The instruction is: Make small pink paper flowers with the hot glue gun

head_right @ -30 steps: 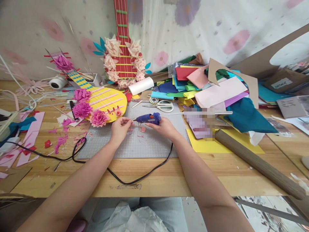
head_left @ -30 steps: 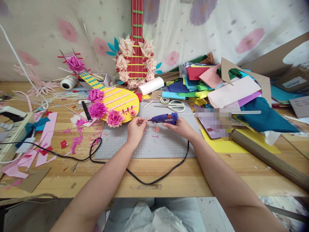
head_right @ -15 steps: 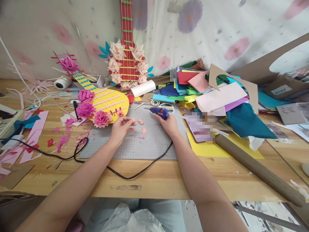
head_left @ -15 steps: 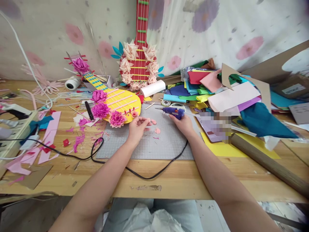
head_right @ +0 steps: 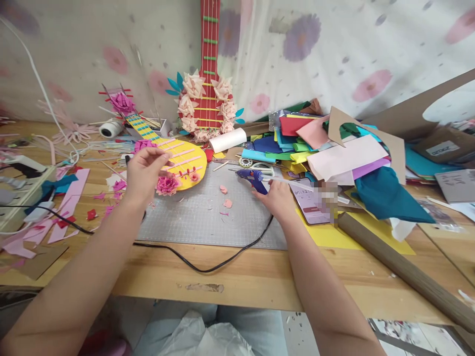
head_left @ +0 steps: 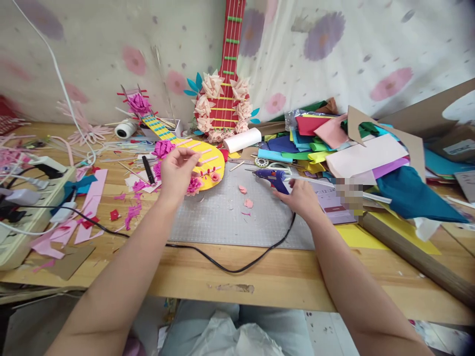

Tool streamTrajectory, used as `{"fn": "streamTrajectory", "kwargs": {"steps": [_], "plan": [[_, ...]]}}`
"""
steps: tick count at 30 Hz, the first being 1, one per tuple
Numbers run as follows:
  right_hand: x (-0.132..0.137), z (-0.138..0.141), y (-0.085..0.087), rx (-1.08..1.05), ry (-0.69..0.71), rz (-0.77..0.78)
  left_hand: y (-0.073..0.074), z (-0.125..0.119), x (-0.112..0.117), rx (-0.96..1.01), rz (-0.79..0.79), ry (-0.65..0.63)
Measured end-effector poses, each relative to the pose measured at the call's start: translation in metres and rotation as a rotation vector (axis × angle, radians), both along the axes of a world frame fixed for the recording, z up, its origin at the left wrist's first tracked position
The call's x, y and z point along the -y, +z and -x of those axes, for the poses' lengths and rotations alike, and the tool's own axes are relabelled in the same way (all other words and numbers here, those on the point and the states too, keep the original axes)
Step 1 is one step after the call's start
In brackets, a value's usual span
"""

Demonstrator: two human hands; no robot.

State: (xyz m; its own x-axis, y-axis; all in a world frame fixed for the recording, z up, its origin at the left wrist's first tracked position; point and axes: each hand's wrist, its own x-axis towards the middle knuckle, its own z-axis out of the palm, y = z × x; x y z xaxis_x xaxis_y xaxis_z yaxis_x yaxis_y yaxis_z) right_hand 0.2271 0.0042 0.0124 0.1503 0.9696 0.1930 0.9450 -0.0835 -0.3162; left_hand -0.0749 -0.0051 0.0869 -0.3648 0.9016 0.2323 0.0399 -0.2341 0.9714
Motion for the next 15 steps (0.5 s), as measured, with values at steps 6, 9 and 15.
{"fn": "streamTrajectory", "kwargs": {"steps": [6,9,15], "plan": [[0.015,0.014,0.028,0.069,0.198,0.299,0.014,0.026,-0.009,-0.126,0.056,0.128],[0.011,0.049,0.027,-0.153,0.399,0.171,0.007,0.027,-0.013,-0.293,0.154,0.012],[-0.013,0.134,0.004,-0.292,0.603,-0.216,-0.008,0.023,-0.02,-0.738,0.355,-0.098]]}}
